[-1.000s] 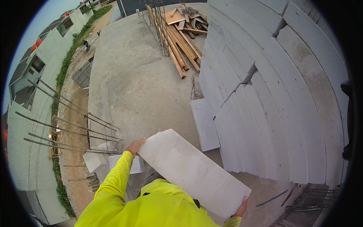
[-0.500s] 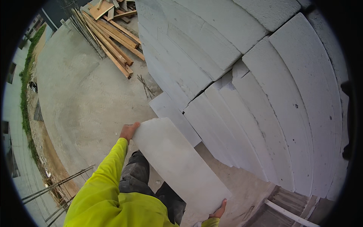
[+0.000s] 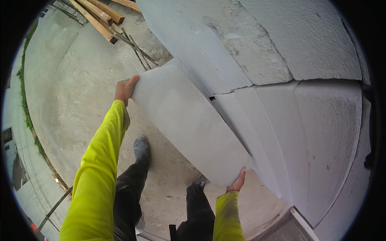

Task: The person repeatedly picks up large white concrete blocks from a stack on a rooftop, carries them to the edge, and hands them down to another worker below. The cycle of retrieving, transporting, and passing blocks continues throughout the clip.

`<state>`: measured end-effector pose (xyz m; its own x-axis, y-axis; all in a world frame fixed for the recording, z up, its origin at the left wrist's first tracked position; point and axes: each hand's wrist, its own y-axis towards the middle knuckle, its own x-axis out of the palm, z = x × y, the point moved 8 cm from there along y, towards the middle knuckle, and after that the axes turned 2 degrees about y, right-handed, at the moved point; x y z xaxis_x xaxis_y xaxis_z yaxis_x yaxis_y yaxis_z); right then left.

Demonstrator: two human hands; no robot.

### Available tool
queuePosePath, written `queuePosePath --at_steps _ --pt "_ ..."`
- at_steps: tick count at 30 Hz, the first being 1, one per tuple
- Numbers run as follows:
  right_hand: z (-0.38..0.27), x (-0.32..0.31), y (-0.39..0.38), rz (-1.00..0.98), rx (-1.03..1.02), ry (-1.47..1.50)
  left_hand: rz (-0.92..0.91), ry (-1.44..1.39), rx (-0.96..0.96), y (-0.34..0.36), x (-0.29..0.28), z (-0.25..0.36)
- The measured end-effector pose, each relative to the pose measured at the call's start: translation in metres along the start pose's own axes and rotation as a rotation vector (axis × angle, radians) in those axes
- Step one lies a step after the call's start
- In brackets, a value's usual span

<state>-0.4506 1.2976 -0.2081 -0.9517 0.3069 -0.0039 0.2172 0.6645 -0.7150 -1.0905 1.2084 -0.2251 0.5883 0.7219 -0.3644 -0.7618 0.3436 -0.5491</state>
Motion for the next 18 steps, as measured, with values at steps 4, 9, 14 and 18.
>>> queuePosePath --at_steps 4,9,14,18 --pt "0.029 0.030 0.034 -0.018 -0.001 0.056 -0.045 -0.019 0.026 0.051 0.027 0.005" --pt "0.062 0.041 0.052 0.015 0.026 0.075 0.086 -0.212 0.122 0.076 0.053 -0.003" --pt "0.062 0.044 0.060 0.036 0.023 0.022 0.166 -0.729 -0.157 0.006 0.116 -0.076" --pt "0.061 0.048 0.070 0.010 0.049 -0.015 -0.011 -0.864 -0.251 -0.013 0.148 -0.092"
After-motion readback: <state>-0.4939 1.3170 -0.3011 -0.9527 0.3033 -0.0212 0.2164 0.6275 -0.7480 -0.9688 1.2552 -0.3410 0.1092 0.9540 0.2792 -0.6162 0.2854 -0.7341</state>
